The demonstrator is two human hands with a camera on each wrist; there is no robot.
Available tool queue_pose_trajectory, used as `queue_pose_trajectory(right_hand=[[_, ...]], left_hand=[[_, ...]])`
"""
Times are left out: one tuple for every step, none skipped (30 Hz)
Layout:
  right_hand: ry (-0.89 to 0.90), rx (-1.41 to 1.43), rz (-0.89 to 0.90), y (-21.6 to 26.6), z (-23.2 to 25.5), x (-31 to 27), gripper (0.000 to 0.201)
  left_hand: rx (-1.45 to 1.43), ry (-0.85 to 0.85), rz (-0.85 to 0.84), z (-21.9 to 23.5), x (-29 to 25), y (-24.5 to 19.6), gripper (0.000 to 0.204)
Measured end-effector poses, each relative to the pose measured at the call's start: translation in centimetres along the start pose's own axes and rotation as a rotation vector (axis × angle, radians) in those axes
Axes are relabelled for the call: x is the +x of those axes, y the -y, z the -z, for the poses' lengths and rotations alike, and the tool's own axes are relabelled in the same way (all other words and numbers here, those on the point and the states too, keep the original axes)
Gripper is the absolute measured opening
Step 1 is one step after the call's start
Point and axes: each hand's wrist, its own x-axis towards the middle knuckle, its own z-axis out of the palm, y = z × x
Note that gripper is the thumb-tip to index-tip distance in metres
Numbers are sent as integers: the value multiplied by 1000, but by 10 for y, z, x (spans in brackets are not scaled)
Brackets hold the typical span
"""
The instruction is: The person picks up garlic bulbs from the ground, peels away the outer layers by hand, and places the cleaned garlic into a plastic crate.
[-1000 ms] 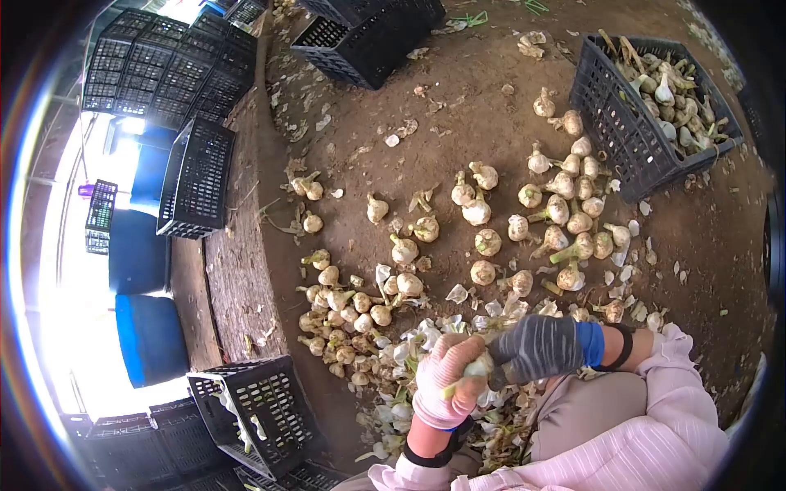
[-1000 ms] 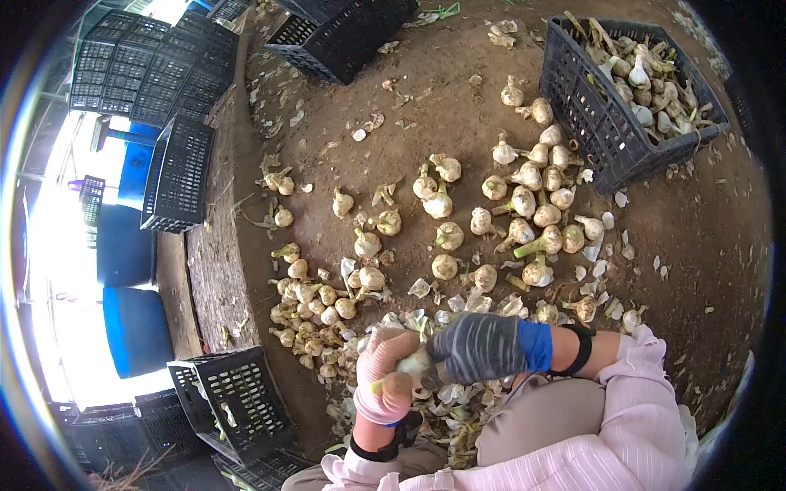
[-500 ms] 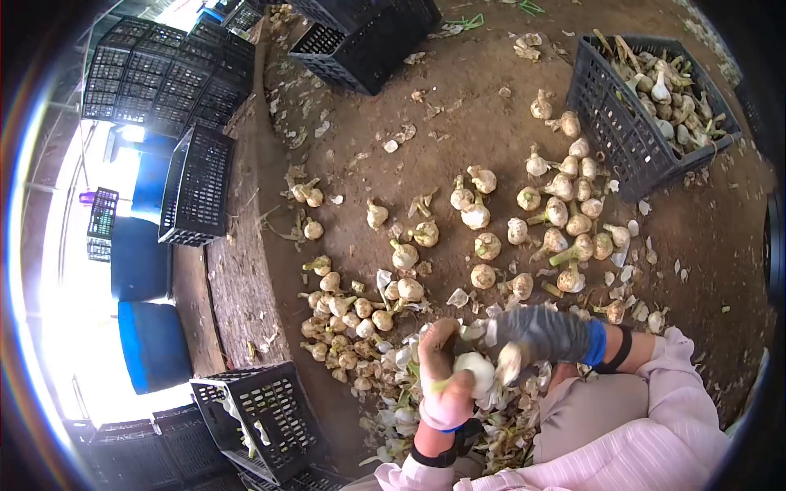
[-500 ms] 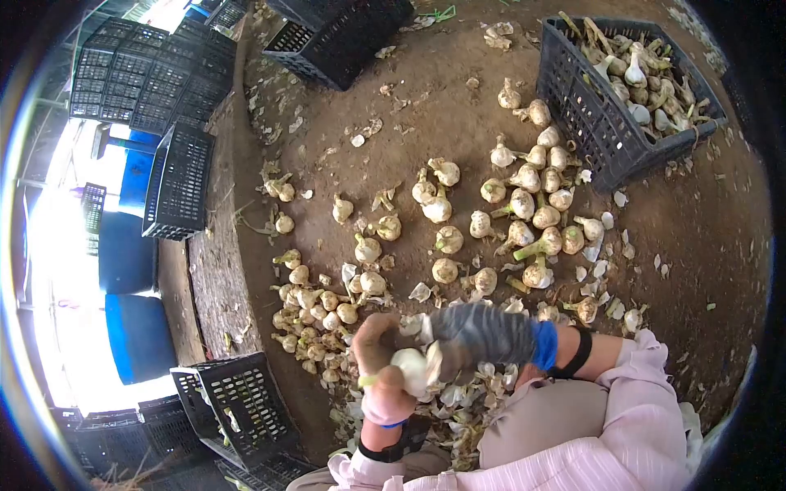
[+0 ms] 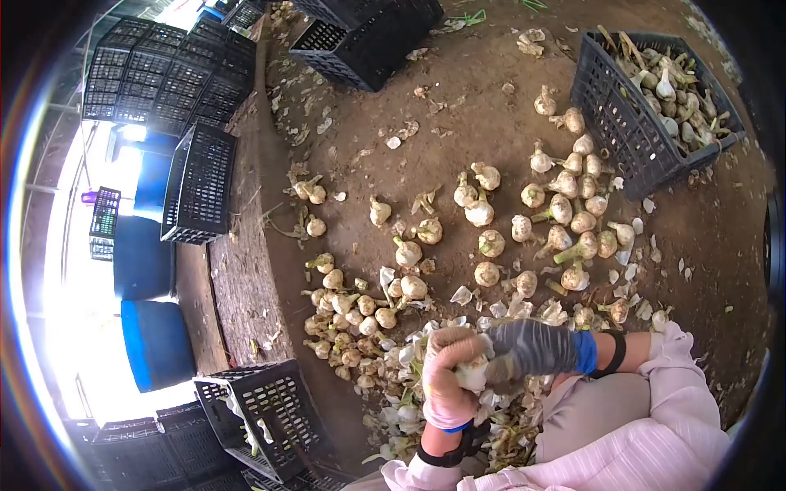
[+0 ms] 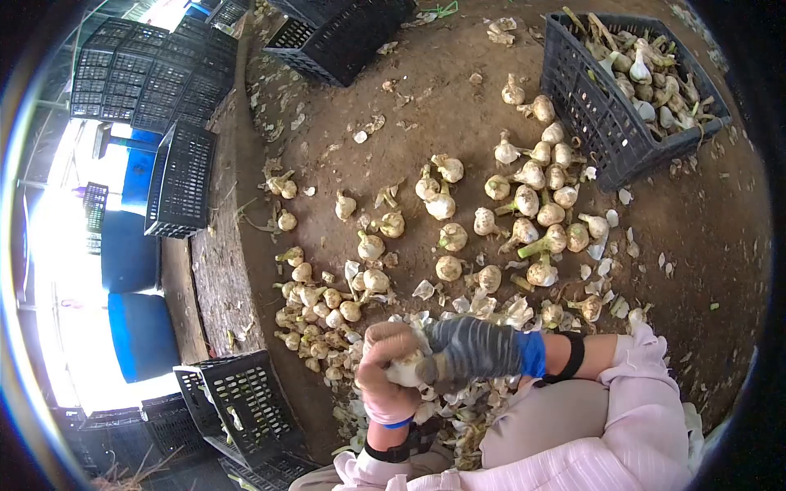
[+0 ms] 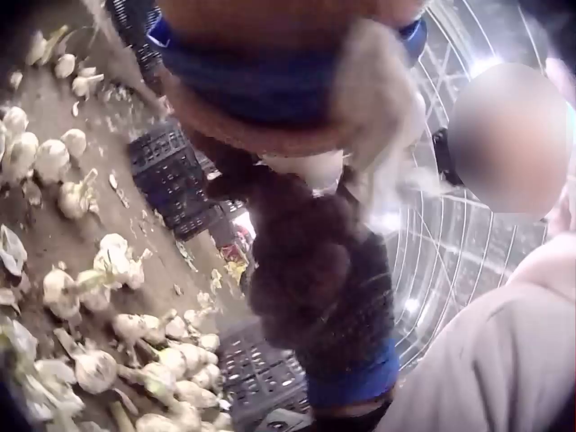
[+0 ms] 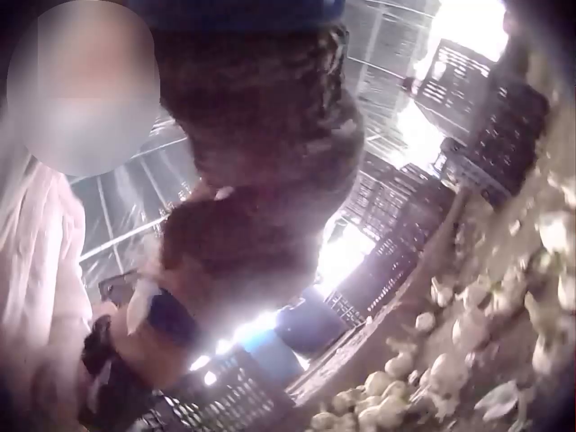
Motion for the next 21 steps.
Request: queue_pose_trajectory(right_hand=[[-59, -212, 135, -4, -1, 2, 32], [-117, -425, 274, -11, -2, 6, 33], [-177, -638, 412, -15, -4, 8, 34], [-191, -300, 424, -18, -5, 4, 35], [-165, -315, 409, -18, -3, 4, 38], [-140, -329, 394, -17, 1, 4, 40], [-117, -343, 379, -16, 4, 4, 43], [-122, -498, 310, -13, 7, 6, 49], [-101, -593, 244, -6, 7, 6, 50], [-80, -688, 178, 3, 7, 5, 51], [-58, -781, 110, 12, 5, 5, 52], [-154, -847, 259, 10, 3, 5, 49], [-84, -637, 165, 11, 5, 4, 48], [-15, -426, 72, 13, 9, 2, 47], [-8, -470, 182, 5, 17, 3, 44], [-6, -514, 293, -3, 25, 3, 41], [-37, -456, 297, -7, 27, 3, 39], [-71, -396, 300, -10, 28, 3, 37], [-106, -335, 302, -11, 27, 2, 36], [-53, -340, 164, -5, 25, 1, 36], [-1, -345, 26, 8, 22, 0, 36]], left_hand=[[89, -30, -64, -2, 1, 1, 78], [-20, -47, 92, -1, 0, -2, 82], [-131, -63, 250, 1, -5, -7, 87], [-242, -77, 412, 2, -11, -12, 92], [-356, -93, 575, 2, -15, -14, 97], [-273, -159, 470, -1, -18, -7, 93], [-103, -133, 390, 1, -18, -4, 91], [63, -105, 307, 3, -17, -3, 88], [227, -79, 220, 5, -14, -4, 86], [424, -38, 66, 6, -11, -9, 79], [488, -7, 53, 7, -10, -13, 79], [553, 24, 41, 7, -10, -17, 79], [618, 56, 30, 8, -11, -18, 79], [624, 64, -30, 11, -12, -12, 68], [503, 21, 83, 10, -14, -11, 72], [381, -23, 192, 6, -15, -10, 76], [255, -68, 299, 4, -15, -9, 80], [266, -61, 246, 5, -15, -8, 79], [277, -53, 194, 7, -14, -7, 78], [287, -46, 141, 9, -13, -6, 76], [318, -36, 139, 9, -13, -7, 74]])
